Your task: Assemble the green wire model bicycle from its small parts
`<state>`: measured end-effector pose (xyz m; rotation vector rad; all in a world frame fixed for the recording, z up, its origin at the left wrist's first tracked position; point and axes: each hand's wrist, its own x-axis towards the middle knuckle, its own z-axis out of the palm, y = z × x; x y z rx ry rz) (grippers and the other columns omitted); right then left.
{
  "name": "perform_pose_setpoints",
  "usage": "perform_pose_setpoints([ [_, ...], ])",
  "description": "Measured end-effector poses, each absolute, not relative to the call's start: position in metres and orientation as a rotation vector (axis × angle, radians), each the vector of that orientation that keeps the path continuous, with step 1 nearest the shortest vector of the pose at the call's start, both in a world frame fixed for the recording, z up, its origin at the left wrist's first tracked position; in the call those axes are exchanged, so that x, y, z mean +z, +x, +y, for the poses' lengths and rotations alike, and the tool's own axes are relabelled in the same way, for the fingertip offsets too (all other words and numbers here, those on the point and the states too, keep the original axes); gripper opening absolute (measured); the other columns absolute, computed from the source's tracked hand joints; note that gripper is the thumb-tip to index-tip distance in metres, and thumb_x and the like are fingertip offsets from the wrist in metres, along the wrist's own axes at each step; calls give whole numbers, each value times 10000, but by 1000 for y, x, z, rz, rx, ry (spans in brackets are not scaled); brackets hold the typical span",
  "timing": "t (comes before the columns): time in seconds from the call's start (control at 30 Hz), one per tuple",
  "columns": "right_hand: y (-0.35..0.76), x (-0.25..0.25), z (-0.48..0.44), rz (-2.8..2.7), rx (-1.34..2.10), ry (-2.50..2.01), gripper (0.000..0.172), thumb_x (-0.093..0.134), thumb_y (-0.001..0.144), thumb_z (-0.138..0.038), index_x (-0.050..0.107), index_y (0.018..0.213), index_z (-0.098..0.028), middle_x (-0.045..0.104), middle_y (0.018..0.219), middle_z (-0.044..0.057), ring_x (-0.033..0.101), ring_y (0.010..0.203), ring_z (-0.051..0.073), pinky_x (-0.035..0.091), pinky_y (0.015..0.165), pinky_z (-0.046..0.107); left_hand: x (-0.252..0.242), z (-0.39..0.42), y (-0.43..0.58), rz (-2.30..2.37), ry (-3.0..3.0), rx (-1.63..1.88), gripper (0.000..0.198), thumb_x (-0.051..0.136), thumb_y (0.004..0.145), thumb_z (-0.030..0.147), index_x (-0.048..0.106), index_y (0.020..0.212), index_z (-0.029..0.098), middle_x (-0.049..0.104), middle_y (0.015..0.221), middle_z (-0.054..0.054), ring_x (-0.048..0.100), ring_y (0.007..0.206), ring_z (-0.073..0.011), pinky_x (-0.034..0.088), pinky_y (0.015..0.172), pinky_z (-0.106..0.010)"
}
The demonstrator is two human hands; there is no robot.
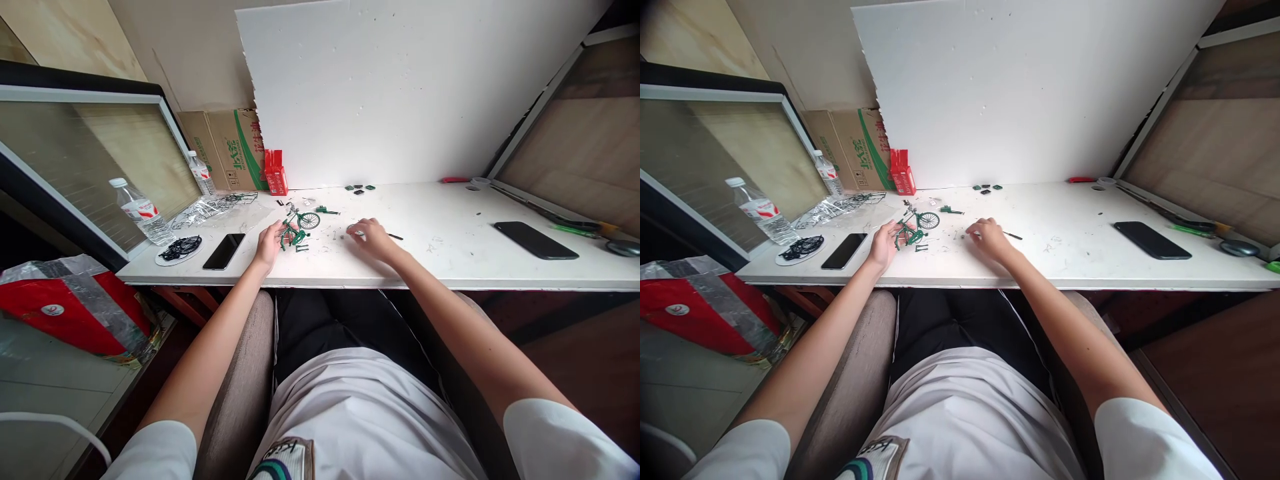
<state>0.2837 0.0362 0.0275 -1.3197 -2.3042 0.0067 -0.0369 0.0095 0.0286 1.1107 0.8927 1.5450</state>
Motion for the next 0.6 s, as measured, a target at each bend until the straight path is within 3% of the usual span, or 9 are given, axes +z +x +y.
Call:
perform_pose_setpoints([
  [0.23, 225, 29, -1, -2437, 73, -1216, 334, 534, 1076, -168, 781, 1300, -184, 739, 1335, 170, 614, 1262, 350, 490, 1037, 468, 32, 13, -54, 940, 1087, 1614, 420, 784, 825, 562, 707, 942, 166, 796, 1067, -134, 730, 941, -227, 559, 837, -325],
  [0.5, 313, 39, 26, -2082, -193, -1920, 430, 490, 1093, -290, 687, 1434, -119, 644, 1466, 256, 592, 1303, 426, 522, 1046, 621, 35, 13, -55, 939, 1011, 1614, 456, 776, 825, 597, 669, 948, 171, 786, 1042, -129, 716, 885, -216, 537, 824, -331],
  [0.6, 344, 30, 27, -2001, -239, -2057, 443, 449, 1089, -319, 723, 1363, -103, 660, 1399, 281, 600, 1275, 441, 538, 1008, 624, 39, 10, -54, 926, 1000, 1579, 456, 748, 845, 605, 663, 958, 172, 788, 1059, -132, 711, 868, -208, 533, 830, -332],
])
